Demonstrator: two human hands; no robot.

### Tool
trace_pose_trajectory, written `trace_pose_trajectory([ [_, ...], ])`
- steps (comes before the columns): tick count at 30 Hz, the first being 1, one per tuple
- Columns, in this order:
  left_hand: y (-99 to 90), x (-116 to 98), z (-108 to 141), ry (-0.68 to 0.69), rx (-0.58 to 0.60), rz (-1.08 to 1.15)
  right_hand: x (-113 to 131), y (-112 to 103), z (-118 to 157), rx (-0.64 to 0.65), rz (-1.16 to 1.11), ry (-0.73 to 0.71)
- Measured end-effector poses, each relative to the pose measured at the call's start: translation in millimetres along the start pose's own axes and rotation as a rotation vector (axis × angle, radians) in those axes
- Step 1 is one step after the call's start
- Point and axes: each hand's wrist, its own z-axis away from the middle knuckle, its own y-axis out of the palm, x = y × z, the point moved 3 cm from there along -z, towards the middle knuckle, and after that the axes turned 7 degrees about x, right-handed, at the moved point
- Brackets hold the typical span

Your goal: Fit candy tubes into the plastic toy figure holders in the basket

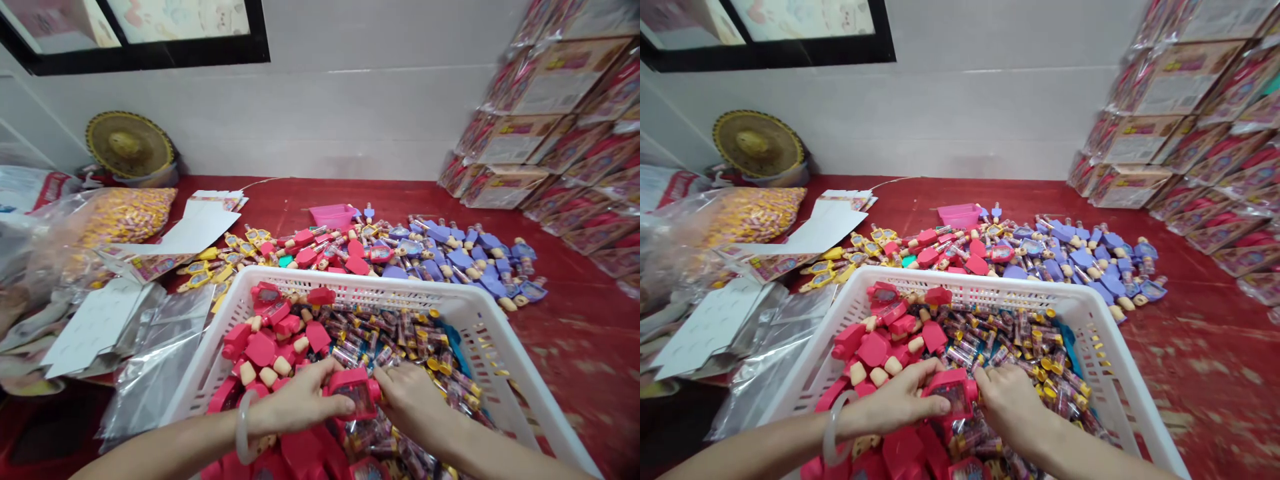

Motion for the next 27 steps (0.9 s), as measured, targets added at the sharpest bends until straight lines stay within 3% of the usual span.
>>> trace_pose_trajectory([
  [4,4.9,-7.8,10.8,0.025,-0.046,-0.422,0.5,5.2,1.8,0.025,-0.035,0.02],
  [7,9.9,-13.4,14.5,0.123,-0.046,-0.696,0.6,1.5,2.2,-0.014,-0.058,0.044],
  [10,12.6,-17.0,16.6,0.168,-0.047,-0.784,3.6,-4.8,2.3,-0.068,-0.055,0.002],
  [13,12.9,-20.0,18.9,0.089,-0.036,-0.52,8.8,-9.7,3.5,-0.041,-0.045,-0.07],
  [17,21.4,-18.1,18.7,-0.066,0.076,0.213,17.7,-19.8,7.2,-0.009,-0.025,-0.116],
  [19,27.0,-13.0,18.3,-0.211,0.117,0.425,23.4,-25.3,9.5,-0.01,0.007,-0.127],
  [22,31.4,-6.8,18.6,-0.349,0.155,0.498,31.5,-28.0,13.8,0.003,0.039,-0.151],
  [27,28.9,-6.5,20.0,-0.421,0.178,0.487,35.4,-20.1,20.7,-0.011,0.072,-0.146],
])
